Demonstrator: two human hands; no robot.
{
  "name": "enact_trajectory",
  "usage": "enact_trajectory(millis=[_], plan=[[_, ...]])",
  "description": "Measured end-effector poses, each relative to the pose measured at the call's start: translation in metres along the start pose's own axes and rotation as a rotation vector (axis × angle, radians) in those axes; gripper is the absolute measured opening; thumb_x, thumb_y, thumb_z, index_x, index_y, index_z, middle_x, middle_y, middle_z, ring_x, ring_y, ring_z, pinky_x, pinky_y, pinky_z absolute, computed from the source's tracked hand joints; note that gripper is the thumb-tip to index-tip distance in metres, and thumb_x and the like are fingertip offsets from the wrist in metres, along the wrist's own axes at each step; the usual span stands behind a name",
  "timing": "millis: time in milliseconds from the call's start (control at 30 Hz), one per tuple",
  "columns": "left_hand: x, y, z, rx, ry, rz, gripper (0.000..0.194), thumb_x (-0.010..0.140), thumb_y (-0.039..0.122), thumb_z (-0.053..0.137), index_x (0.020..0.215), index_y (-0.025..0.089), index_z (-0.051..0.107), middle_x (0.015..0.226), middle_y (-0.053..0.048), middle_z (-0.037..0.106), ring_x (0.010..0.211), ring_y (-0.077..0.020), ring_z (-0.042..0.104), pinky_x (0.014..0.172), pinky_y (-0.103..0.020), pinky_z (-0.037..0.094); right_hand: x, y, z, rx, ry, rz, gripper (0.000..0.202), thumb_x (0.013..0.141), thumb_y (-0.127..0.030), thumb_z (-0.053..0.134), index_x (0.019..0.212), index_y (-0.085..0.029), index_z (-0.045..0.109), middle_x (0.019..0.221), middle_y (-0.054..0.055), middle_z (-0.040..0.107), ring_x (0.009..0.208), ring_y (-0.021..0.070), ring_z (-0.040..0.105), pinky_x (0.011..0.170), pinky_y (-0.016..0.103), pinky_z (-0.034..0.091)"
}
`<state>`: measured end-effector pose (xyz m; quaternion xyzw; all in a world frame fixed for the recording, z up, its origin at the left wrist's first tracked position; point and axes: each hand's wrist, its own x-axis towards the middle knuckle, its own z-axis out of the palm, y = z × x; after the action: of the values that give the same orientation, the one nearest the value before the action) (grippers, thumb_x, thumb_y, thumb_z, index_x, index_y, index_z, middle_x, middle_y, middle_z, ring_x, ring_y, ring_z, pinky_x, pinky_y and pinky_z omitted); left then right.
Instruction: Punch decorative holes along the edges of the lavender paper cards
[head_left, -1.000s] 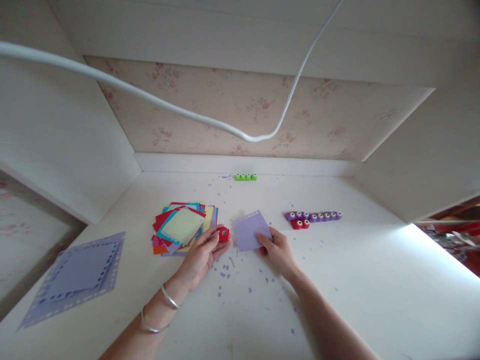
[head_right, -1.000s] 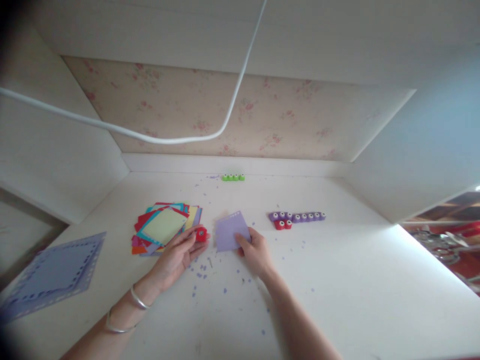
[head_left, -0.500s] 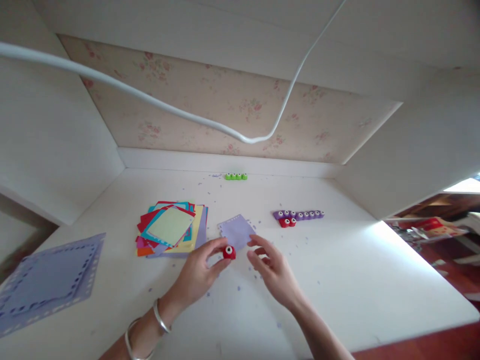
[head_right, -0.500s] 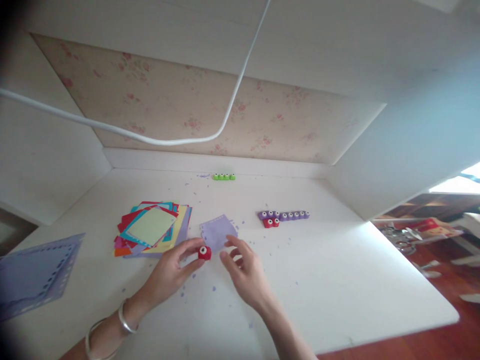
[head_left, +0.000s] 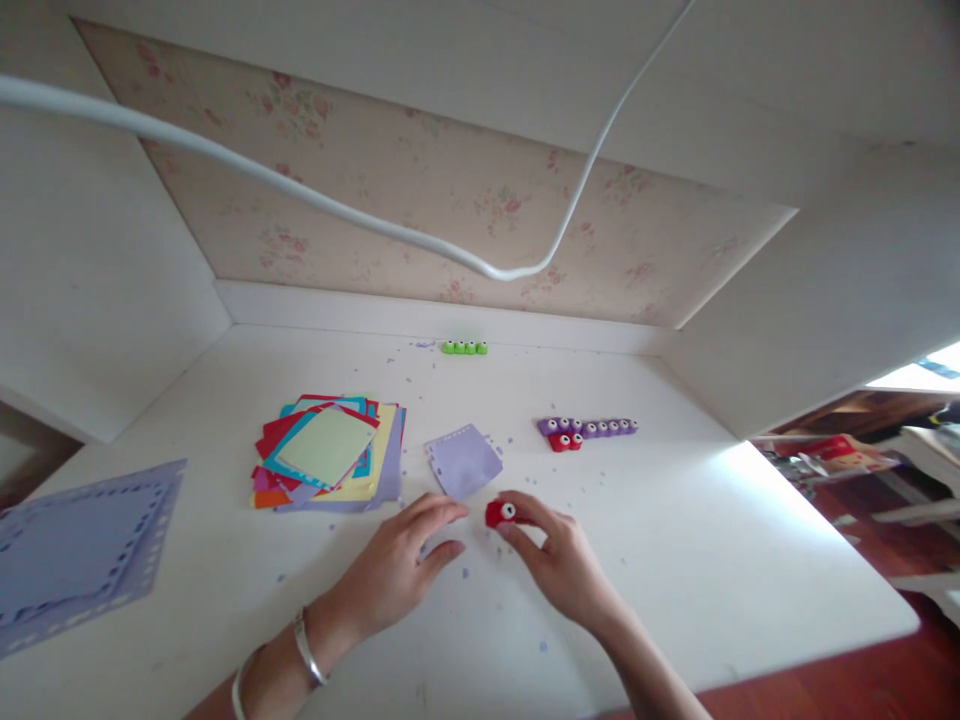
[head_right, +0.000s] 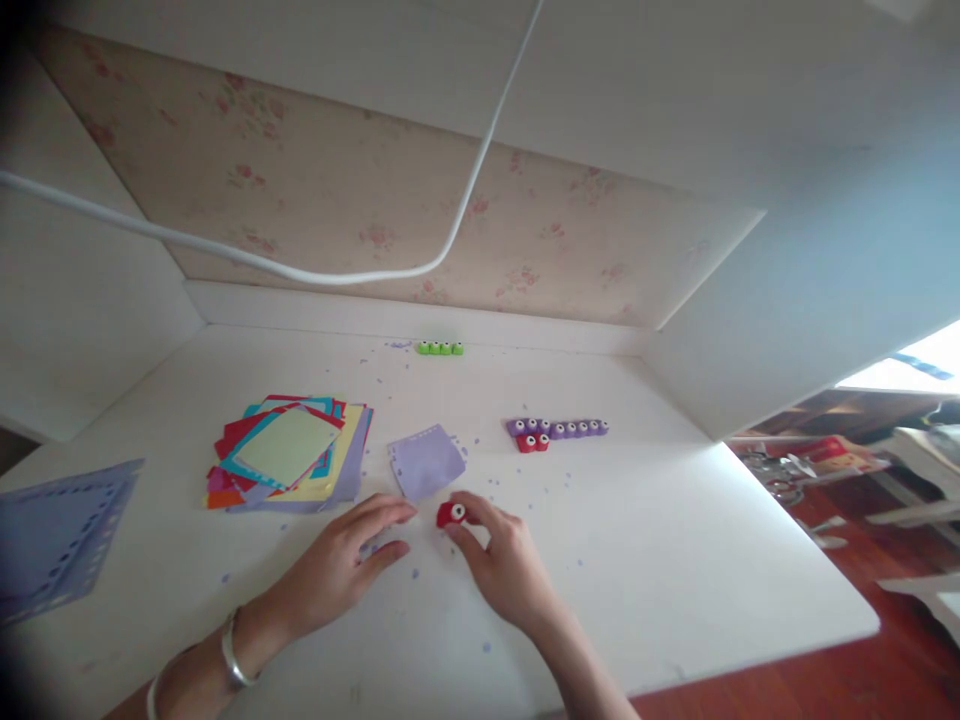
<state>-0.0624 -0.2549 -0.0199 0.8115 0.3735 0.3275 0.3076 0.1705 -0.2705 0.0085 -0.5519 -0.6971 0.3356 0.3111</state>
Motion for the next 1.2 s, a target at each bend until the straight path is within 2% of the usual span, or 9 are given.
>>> enact_trajectory(millis=[100,200,267,367,467,633,767,967,1200], plan=[[0.0,-0.001,0.0,0.178,-0.024,0.062,0.02,0.095,0.021,0.048,0.112,0.022,0.059,0.112,-0.005,0.061,0.104,-0.0176,0.058,0.093,-0.036,0.049,0.0,0.037,-0.035,-0.1,0.177,0.104,0.029,0.091,-0.037,0.051,0.117,-0.024,0.055,0.111,0.006,0.069,0.098,0.0211,0.067,0.081,0.034,0.055],[-0.001,-0.002,0.003,0.295,-0.057,0.108,0.019,0.094,0.016,0.047,0.103,0.021,0.063,0.108,-0.004,0.063,0.101,-0.0191,0.058,0.09,-0.038,0.05,-0.001,0.074,-0.072,-0.365,0.2,0.161,0.032,0.09,-0.04,0.049,0.117,-0.025,0.057,0.111,0.007,0.07,0.095,0.0249,0.068,0.08,0.04,0.055],[-0.001,-0.002,0.006,0.339,-0.064,0.117,0.018,0.092,0.013,0.049,0.1,0.02,0.063,0.109,-0.005,0.063,0.101,-0.0202,0.057,0.089,-0.039,0.05,-0.001,0.093,-0.091,-0.509,0.187,0.108,0.033,0.09,-0.036,0.047,0.118,-0.024,0.059,0.114,0.009,0.069,0.101,0.0263,0.066,0.087,0.043,0.053],[0.0,0.0,0.008,0.395,-0.029,0.094,0.018,0.091,0.013,0.049,0.1,0.02,0.063,0.111,-0.005,0.062,0.101,-0.0214,0.057,0.088,-0.04,0.05,0.002,0.11,-0.106,-0.637,0.197,0.005,0.033,0.091,-0.031,0.042,0.113,-0.023,0.064,0.125,0.01,0.062,0.107,0.0257,0.063,0.088,0.041,0.052],[0.001,-0.001,0.008,0.453,0.047,0.047,0.02,0.093,0.016,0.046,0.105,0.02,0.063,0.113,-0.007,0.061,0.103,-0.0221,0.057,0.089,-0.042,0.05,0.009,0.116,-0.108,-0.705,0.251,-0.023,0.036,0.092,-0.03,0.038,0.106,-0.021,0.07,0.123,0.012,0.06,0.096,0.0233,0.066,0.079,0.036,0.054],[0.002,-0.013,0.008,0.57,0.142,0.017,0.03,0.093,0.023,0.049,0.121,0.017,0.057,0.131,-0.011,0.053,0.124,-0.0264,0.047,0.102,-0.047,0.042,0.018,0.114,-0.097,-0.687,0.359,0.065,0.036,0.092,-0.034,0.04,0.107,-0.022,0.07,0.111,0.009,0.064,0.078,0.0194,0.068,0.068,0.033,0.054],[0.004,-0.018,0.008,0.587,0.105,0.023,0.031,0.094,0.026,0.047,0.122,0.018,0.057,0.134,-0.011,0.053,0.13,-0.0277,0.041,0.107,-0.052,0.036,0.021,0.11,-0.087,-0.639,0.453,0.119,0.033,0.09,-0.041,0.046,0.102,-0.023,0.071,0.114,0.008,0.065,0.076,0.0193,0.069,0.07,0.033,0.053],[0.007,-0.013,0.009,0.519,0.095,0.009,0.027,0.093,0.022,0.048,0.116,0.021,0.06,0.119,-0.008,0.06,0.121,-0.0258,0.05,0.107,-0.053,0.035,0.035,0.116,-0.089,-0.542,0.49,0.144,0.029,0.086,-0.033,0.049,0.108,-0.022,0.065,0.106,0.007,0.069,0.08,0.0207,0.07,0.072,0.033,0.052],[0.007,-0.018,0.014,0.581,0.01,0.029,0.031,0.095,0.027,0.045,0.122,0.019,0.057,0.141,-0.01,0.046,0.136,-0.0287,0.034,0.109,-0.053,0.032,0.051,0.128,-0.098,-0.493,0.473,0.156,0.026,0.083,-0.03,0.051,0.103,-0.022,0.065,0.104,0.007,0.069,0.087,0.0212,0.068,0.076,0.032,0.05]])
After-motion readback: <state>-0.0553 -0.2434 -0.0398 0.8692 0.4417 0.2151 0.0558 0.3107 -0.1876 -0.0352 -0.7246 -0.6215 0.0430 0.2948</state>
